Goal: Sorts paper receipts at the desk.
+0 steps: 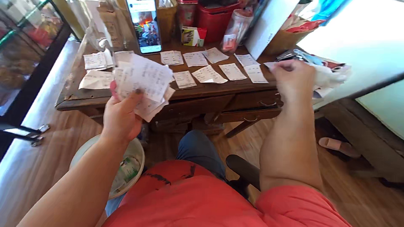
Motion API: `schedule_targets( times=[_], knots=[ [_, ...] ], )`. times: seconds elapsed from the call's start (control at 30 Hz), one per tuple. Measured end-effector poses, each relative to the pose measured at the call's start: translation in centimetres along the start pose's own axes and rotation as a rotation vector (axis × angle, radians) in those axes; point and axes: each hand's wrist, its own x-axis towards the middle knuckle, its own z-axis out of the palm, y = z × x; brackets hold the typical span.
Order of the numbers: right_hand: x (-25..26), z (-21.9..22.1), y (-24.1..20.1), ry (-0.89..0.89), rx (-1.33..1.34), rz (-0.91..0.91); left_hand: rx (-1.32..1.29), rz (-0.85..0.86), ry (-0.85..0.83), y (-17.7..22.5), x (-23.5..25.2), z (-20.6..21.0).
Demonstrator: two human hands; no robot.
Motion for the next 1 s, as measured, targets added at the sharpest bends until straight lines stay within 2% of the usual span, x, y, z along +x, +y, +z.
schedule_targets(
  times=[0.07,0.13,0.23,0.33,0.67,0.8,1.0],
  knots=[
    [-2.4,0.6,-2.1,0.087,0.11,-0.158,0.027,-0.033,-0.01,-0.4,0.1,0.3],
    [-5.0,2.2,-4.6,0.101,0.258,-0.362,0.043,-0.063,-0.047,-0.6,0.1,0.7],
    [-8.8,4.4,-8.8,-0.053,0.389,-0.569,0.052,-0.105,-0.092,-0.8,-0.1,0.9],
    [-10.4,6.7,-11.1,-0.18,0.44,-0.664,0.065,-0.136,-0.114,-0.7,-0.4,0.8],
    [-10.9,8.1,-13.4,-0.416,0.387,-0.494,0.063,-0.123,-0.09,-0.4,-1.0,0.1],
    [-11.4,9.1,-13.3,-0.352,0.542,-0.473,0.033,-0.094,-0.076,-0.4,-0.9,0.2],
    [-11.2,10.0,-13.5,-0.345,0.792,-0.365,-0.045,-0.184,-0.099,-0.3,-1.2,0.3]
  ],
)
